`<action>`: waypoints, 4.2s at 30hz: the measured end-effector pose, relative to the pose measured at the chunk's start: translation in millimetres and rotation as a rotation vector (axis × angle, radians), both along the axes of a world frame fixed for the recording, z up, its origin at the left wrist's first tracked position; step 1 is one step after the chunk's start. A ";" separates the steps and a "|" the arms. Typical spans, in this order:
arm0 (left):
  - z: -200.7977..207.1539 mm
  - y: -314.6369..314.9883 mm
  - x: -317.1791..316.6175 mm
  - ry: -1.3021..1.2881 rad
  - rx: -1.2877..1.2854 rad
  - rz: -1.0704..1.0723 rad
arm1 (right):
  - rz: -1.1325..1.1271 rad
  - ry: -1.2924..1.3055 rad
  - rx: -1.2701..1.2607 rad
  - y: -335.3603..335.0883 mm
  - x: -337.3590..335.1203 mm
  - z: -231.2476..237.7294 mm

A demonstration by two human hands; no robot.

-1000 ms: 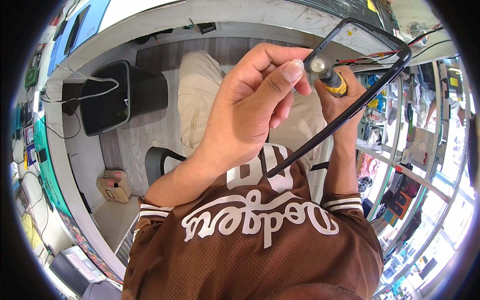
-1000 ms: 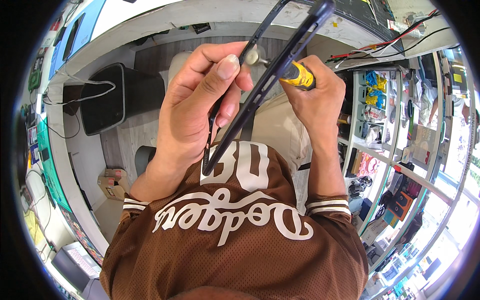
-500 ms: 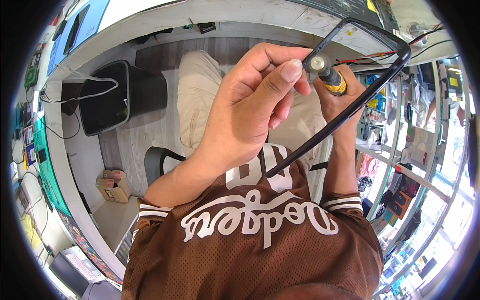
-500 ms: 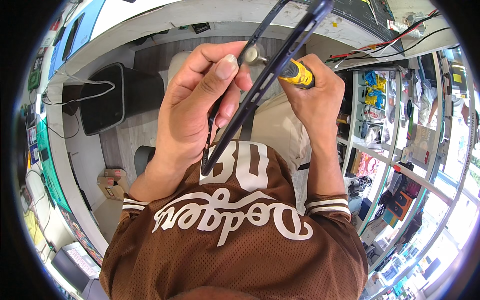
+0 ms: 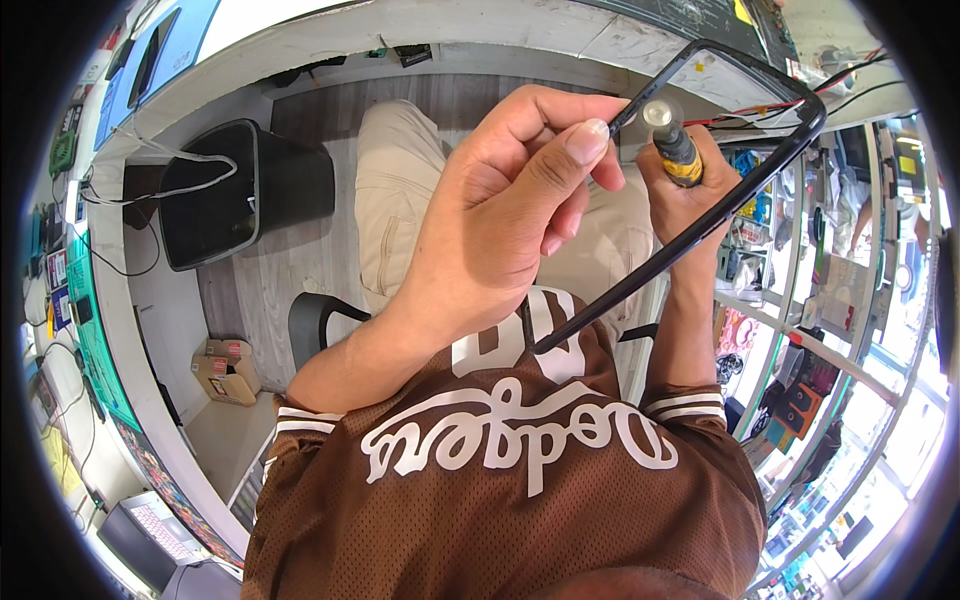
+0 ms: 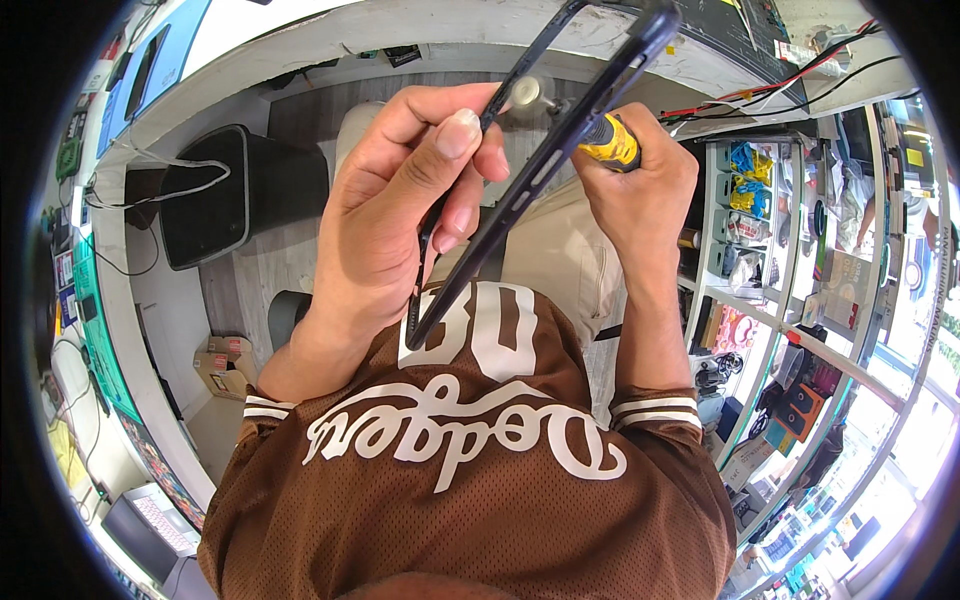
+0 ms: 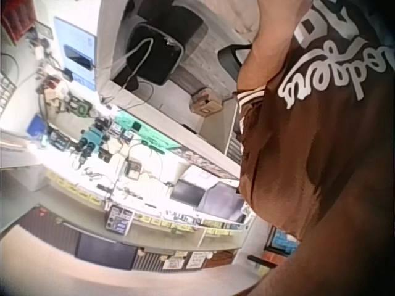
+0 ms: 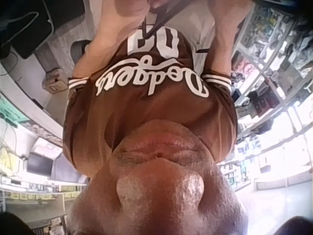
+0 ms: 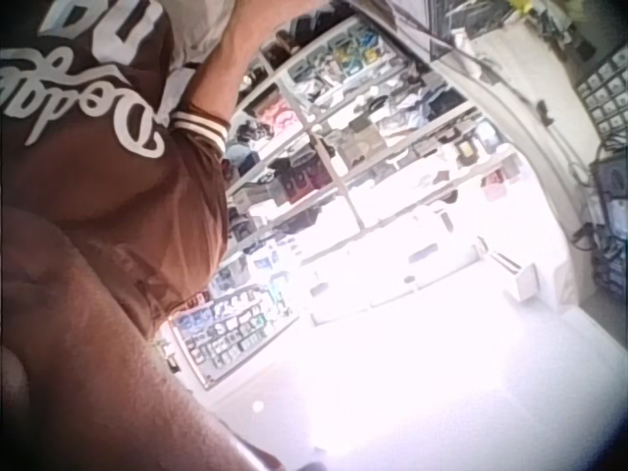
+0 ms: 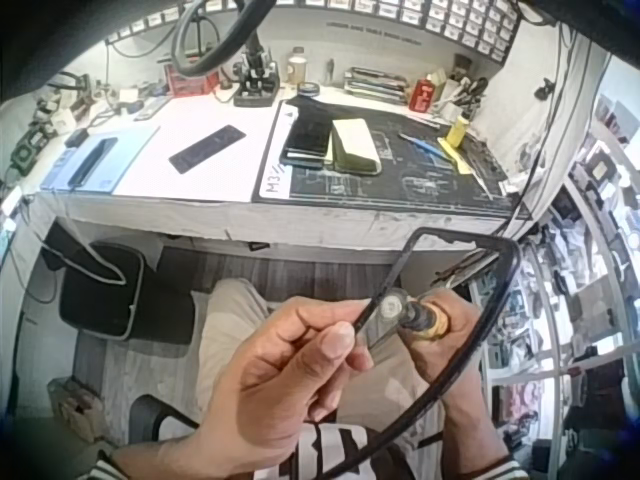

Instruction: The person holds a black rectangular frame and uses a rotary tool with a polishing bit to smooth the frame's edges and corners. The person rotates the frame to reach different sides while applying the tool along the perimeter.

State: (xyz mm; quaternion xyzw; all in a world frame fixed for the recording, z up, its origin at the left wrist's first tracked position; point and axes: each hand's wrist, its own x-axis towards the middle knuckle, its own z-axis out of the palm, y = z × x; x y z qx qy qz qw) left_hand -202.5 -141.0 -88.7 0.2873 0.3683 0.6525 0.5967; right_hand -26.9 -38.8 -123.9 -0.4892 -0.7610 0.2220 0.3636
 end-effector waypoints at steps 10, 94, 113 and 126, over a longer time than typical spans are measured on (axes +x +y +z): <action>-0.3 0.9 3.7 -0.043 0.002 0.033 | 0.018 0.009 -0.029 -3.3 0.3 1.8; -55.2 78.9 2.5 -0.073 -0.226 -0.309 | 0.223 1.018 -0.931 -58.9 65.3 -89.2; -24.3 140.8 158.8 -0.299 -0.077 -0.699 | -0.099 1.387 -0.625 -127.1 178.8 -67.1; -20.4 131.5 115.7 -0.178 0.002 -0.463 | -0.070 1.286 -0.701 -124.5 164.1 -72.6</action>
